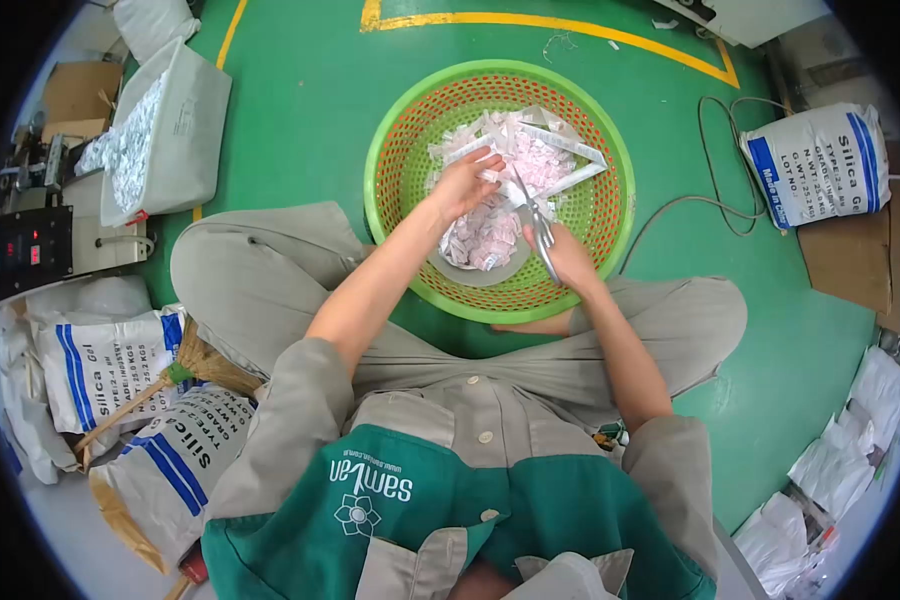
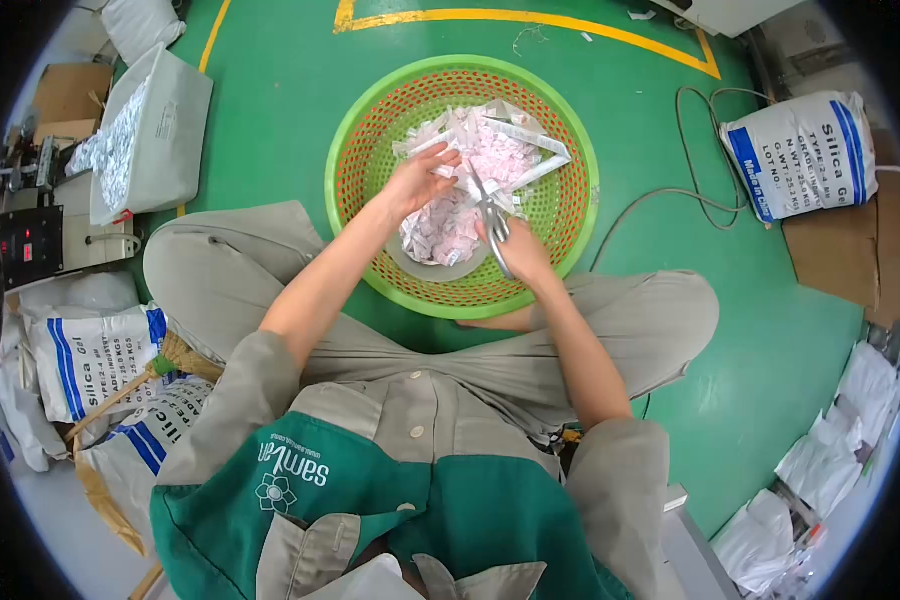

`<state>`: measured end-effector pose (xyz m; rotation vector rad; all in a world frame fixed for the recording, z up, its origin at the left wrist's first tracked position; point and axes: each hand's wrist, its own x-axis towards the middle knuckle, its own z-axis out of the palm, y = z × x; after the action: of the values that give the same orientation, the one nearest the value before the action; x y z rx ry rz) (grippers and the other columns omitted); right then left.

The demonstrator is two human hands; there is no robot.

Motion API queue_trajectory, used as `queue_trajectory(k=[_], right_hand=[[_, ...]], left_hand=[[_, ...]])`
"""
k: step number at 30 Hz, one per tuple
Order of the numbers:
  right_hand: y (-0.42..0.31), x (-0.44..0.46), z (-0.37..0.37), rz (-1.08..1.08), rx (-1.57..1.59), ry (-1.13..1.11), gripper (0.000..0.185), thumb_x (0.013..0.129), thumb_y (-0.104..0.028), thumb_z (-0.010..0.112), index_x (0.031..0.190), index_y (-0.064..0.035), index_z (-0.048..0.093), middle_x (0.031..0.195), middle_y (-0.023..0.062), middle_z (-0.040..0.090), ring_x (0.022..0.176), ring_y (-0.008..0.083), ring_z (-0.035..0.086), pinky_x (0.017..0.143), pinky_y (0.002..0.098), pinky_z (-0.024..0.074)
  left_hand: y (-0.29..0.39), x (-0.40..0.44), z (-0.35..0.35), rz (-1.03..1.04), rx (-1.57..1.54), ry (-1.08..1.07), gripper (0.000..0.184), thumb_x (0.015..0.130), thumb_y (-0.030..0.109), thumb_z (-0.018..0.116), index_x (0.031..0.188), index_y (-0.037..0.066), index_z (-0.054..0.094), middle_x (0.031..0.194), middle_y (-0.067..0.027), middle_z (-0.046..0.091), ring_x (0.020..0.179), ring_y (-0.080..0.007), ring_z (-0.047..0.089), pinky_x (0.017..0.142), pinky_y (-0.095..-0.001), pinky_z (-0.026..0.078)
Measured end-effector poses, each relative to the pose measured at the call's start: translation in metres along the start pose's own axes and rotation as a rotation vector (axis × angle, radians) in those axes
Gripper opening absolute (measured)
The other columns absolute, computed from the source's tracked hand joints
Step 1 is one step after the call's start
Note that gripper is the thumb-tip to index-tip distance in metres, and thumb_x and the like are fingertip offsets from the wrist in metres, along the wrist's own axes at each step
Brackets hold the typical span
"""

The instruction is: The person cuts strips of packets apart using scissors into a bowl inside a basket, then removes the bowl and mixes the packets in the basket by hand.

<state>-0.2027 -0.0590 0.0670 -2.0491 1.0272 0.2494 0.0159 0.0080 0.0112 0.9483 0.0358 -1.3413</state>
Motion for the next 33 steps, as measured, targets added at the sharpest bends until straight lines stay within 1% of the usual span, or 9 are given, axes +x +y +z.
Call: queue_trajectory(k=[2,5,10,14,17,18,24,30,33], right_hand=[[0.007,0.005,0.011,-0.011,-0.009,-0.091,0.079,0.081,-0.064,0.051,0.109,0.0095,0.054,0.108,0.0299,0.055,0.104,0.0416,0.055,0.088,0.0455,0.0434],[-0.005,-0.004,0.014,-0.027,-0.038,-0.054,0.078,0.081,-0.064,0.051,0.109,0.0096,0.054,0.109,0.0304,0.054,0.106,0.0412,0.054,0.088,0.0451,0.0430],[-0.005,0.001,0.009,0.045,0.034,-0.040,0.071,0.081,-0.064,0.052,0.085,0.0054,0.063,0.075,0.0249,0.061,0.076,0.0383,0.062,0.071,0.0440,0.0469],[0.004,0.003,0.007,0.041,0.034,0.091,0.070,0.081,-0.065,0.053,0.077,0.0047,0.062,0.063,0.0199,0.059,0.063,0.0334,0.060,0.063,0.0412,0.0459],[0.011,0.006,0.006,0.058,0.078,0.160,0.069,0.079,-0.063,0.057,0.078,0.0056,0.062,0.068,0.0223,0.060,0.067,0.0355,0.060,0.065,0.0419,0.0460],[0.015,0.009,0.007,0.067,0.083,0.179,0.068,0.078,-0.062,0.059,0.078,0.0059,0.062,0.071,0.0233,0.060,0.068,0.0365,0.060,0.066,0.0422,0.0461],[0.046,0.012,0.008,-0.156,-0.170,0.418,0.053,0.074,-0.044,0.070,0.086,0.0064,0.060,0.087,0.0286,0.058,0.086,0.0411,0.056,0.079,0.0440,0.0447],[0.042,0.014,-0.001,-0.094,-0.014,0.351,0.044,0.074,-0.036,0.068,0.087,0.0050,0.059,0.090,0.0275,0.058,0.090,0.0400,0.056,0.081,0.0447,0.0442],[0.037,0.014,-0.004,-0.070,-0.060,0.310,0.043,0.075,-0.038,0.067,0.086,0.0032,0.059,0.088,0.0261,0.059,0.085,0.0402,0.058,0.078,0.0447,0.0455]], left_hand=[[-0.005,0.002,0.001,0.032,-0.061,0.052,0.050,0.096,0.007,0.043,0.142,0.005,0.023,0.130,-0.0142,0.049,0.100,-0.0217,0.058,0.075,-0.0329,0.052],[-0.021,0.003,0.009,0.024,-0.230,0.104,0.048,0.096,0.007,0.043,0.140,0.007,0.026,0.127,-0.0130,0.051,0.089,-0.0187,0.058,0.069,-0.0307,0.050],[-0.048,0.014,0.007,-0.046,-0.285,0.001,0.036,0.098,0.015,0.038,0.134,0.007,0.034,0.122,-0.0102,0.053,0.090,-0.0171,0.056,0.071,-0.0290,0.048],[-0.053,0.005,0.016,0.241,0.325,0.315,0.037,0.094,0.023,0.049,0.124,0.003,0.043,0.116,-0.0114,0.052,0.101,-0.0249,0.054,0.081,-0.0390,0.047],[-0.063,-0.010,-0.013,0.468,1.150,0.194,0.044,0.085,0.020,0.060,0.123,0.003,0.045,0.109,-0.0145,0.052,0.110,-0.0294,0.050,0.088,-0.0417,0.044],[-0.069,-0.017,-0.019,0.517,1.385,0.126,0.041,0.078,0.018,0.065,0.112,0.003,0.050,0.104,-0.0161,0.052,0.108,-0.0303,0.051,0.086,-0.0419,0.045],[-0.101,-0.054,-0.048,0.637,2.244,0.036,0.028,0.083,0.023,0.057,0.106,0.008,0.056,0.098,-0.0142,0.054,0.098,-0.0305,0.056,0.079,-0.0406,0.049],[-0.094,-0.023,-0.067,0.187,1.871,0.027,0.024,0.082,0.024,0.058,0.097,0.007,0.062,0.088,-0.0143,0.066,0.076,-0.0324,0.064,0.067,-0.0394,0.052],[-0.075,-0.018,-0.069,0.242,1.627,-0.048,0.019,0.084,0.022,0.061,0.092,0.006,0.065,0.086,-0.0115,0.068,0.069,-0.0267,0.065,0.067,-0.0349,0.053]])
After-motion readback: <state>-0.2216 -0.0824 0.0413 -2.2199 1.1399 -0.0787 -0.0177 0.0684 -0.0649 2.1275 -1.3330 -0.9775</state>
